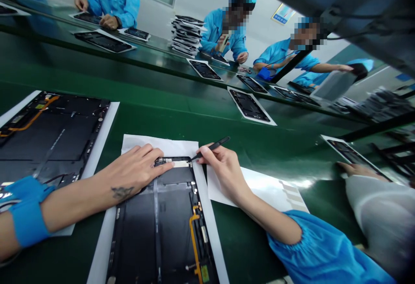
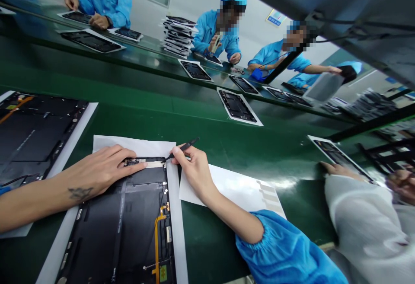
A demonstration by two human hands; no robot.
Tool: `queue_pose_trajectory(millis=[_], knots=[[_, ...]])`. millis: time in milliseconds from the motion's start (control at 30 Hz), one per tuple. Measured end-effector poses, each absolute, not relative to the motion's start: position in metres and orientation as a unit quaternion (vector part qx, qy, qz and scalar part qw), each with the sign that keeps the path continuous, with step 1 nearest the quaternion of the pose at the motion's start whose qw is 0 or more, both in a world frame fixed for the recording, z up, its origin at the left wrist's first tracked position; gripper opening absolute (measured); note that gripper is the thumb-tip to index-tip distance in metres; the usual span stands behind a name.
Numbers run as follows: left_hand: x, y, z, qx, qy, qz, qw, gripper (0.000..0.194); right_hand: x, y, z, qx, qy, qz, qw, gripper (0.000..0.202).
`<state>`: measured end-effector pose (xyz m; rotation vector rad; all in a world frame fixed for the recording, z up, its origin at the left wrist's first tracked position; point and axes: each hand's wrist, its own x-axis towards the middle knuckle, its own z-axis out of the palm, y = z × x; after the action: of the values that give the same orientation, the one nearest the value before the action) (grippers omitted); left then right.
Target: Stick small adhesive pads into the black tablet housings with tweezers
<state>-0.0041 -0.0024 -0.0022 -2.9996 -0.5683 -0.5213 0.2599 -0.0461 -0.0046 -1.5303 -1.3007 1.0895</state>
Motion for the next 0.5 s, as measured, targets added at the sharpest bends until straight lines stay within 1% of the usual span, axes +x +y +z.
queue_pose_trajectory(millis=[133,233,300,367,433,500], knots=[[-0.002,-0.002,0.001,-0.969,-0.181,-0.166,0.026,0.048,0.259,-0.045,-0.002,-0.613,-0.523,0.43,0.407,0.049],[-0.003,-0.001,0.001,-0.97,-0.178,-0.167,0.022,0.048,0.256,-0.046,0.0,-0.611,-0.544,0.407,0.406,0.046],[-0.004,0.0,0.001,-0.971,-0.171,-0.165,0.027,0.048,0.256,-0.048,0.002,-0.604,-0.586,0.352,0.409,0.04],[-0.005,0.001,0.004,-0.975,-0.163,-0.148,0.041,0.047,0.256,-0.049,0.005,-0.585,-0.644,0.261,0.417,0.033],[-0.003,0.003,0.006,-0.98,-0.151,-0.116,0.057,0.045,0.258,-0.048,0.01,-0.553,-0.702,0.162,0.419,0.024],[0.002,0.007,0.006,-0.985,-0.145,-0.071,0.064,0.048,0.259,-0.045,0.019,-0.511,-0.749,0.109,0.407,0.015]])
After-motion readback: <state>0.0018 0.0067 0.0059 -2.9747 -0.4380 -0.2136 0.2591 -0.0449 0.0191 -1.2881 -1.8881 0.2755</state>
